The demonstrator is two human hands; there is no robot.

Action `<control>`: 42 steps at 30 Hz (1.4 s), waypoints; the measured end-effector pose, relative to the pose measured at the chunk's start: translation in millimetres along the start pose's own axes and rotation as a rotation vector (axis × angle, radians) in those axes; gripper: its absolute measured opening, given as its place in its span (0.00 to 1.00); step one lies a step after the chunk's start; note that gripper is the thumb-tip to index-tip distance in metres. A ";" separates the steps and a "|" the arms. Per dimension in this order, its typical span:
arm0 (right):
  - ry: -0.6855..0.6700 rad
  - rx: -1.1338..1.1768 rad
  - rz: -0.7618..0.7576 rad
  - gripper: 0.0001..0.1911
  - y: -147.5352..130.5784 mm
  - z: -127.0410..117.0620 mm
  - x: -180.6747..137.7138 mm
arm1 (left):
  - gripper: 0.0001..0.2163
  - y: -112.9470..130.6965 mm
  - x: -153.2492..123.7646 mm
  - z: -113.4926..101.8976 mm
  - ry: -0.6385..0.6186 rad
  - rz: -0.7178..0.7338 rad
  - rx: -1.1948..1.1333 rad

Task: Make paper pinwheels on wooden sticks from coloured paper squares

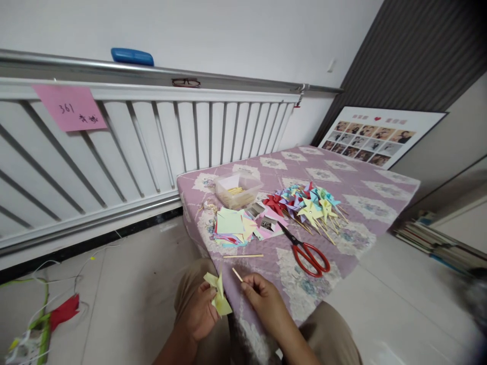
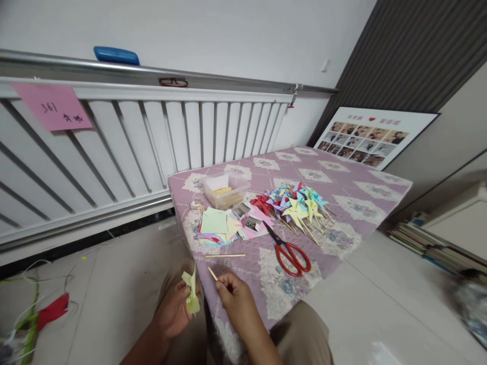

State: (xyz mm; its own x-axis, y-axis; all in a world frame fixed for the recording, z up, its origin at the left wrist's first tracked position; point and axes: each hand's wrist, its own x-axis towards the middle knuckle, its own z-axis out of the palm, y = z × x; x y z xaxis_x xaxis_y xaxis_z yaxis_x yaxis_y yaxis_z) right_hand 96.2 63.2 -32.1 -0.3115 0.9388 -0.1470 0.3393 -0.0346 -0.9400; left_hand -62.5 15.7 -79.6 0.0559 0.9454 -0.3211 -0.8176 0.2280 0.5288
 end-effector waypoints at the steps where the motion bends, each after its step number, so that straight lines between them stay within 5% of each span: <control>1: -0.001 0.044 0.018 0.10 1.2 2.1 -5.7 | 0.09 -0.2 -0.6 -0.1 -0.031 -0.003 -0.005; 10: -0.028 0.394 0.199 0.10 -0.7 22.3 -45.4 | 0.10 -10.6 -10.3 1.8 -0.177 -0.052 -0.045; 17: -0.022 0.492 0.154 0.09 -16.9 16.1 -70.9 | 0.12 -7.5 -26.1 41.8 -0.349 -0.012 -0.066; 26: -0.045 0.492 0.151 0.11 -26.6 8.8 -93.8 | 0.14 -8.8 -38.8 56.9 -0.400 0.009 0.086; 42: -0.040 0.508 0.145 0.13 -29.1 14.3 -98.4 | 0.16 -7.5 -45.9 67.6 -0.335 0.075 0.013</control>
State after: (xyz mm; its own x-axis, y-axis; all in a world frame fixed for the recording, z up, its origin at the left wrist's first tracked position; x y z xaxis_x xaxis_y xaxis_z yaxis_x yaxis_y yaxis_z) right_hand 104.3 -33.1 5.3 -0.3304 0.8986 -0.2887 -0.0883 -0.3340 -0.9384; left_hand -20.2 -13.6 -15.8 0.1829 0.9831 -0.0067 -0.8192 0.1562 0.5518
